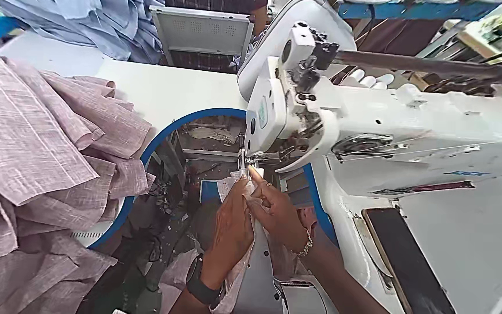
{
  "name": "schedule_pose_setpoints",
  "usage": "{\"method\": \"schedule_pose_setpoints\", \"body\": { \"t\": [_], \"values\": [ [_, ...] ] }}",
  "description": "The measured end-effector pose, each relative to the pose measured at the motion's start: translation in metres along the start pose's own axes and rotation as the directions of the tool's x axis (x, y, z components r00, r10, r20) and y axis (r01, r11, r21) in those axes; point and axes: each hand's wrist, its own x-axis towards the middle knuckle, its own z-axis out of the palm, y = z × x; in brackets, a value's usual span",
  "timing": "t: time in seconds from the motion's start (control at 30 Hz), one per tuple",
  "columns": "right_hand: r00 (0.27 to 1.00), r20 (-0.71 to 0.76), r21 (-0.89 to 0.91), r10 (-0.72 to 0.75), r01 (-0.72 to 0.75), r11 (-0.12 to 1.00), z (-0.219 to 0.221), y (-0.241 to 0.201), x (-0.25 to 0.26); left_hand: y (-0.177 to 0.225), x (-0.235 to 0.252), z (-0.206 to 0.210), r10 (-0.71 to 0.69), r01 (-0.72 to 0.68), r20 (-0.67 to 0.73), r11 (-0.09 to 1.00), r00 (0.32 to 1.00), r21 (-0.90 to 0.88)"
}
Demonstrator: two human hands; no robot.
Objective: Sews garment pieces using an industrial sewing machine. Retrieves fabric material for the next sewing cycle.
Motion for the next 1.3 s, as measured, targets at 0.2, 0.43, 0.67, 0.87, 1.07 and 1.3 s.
{"method": "schedule_pose_setpoints", "body": {
  "t": [0.2,0.43,0.67,0.87,1.07,1.3],
  "values": [
    [0.962,-0.273,-0.103,-0.027,-0.002,0.995,0.014,-0.009,-0.017,0.004,0.001,0.006,0.010,-0.012,-0.074,1.000,0.997,-0.029],
    [0.968,-0.222,0.160,0.113,-0.078,0.984,0.008,-0.001,0.002,0.003,0.009,0.011,0.012,-0.010,-0.103,1.000,0.995,0.022],
    [0.964,-0.258,-0.204,-0.066,0.012,0.979,0.013,-0.003,-0.001,0.004,0.009,0.012,-0.002,0.006,-0.123,0.999,0.992,0.037],
    [0.927,-0.316,-0.448,-0.201,0.041,0.893,0.019,-0.009,-0.001,-0.002,0.024,0.019,-0.011,0.012,-0.151,1.000,0.989,0.006],
    [0.986,-0.149,-0.581,-0.067,-0.032,0.813,-0.019,-0.043,-0.035,0.023,0.007,-0.020,-0.310,0.316,0.100,0.947,0.946,-0.057],
    [0.945,0.324,-0.385,0.030,0.103,0.917,-0.087,-0.035,-0.101,0.045,-0.067,-0.048,-0.117,0.112,0.077,0.992,0.990,0.067]
  ]
}}
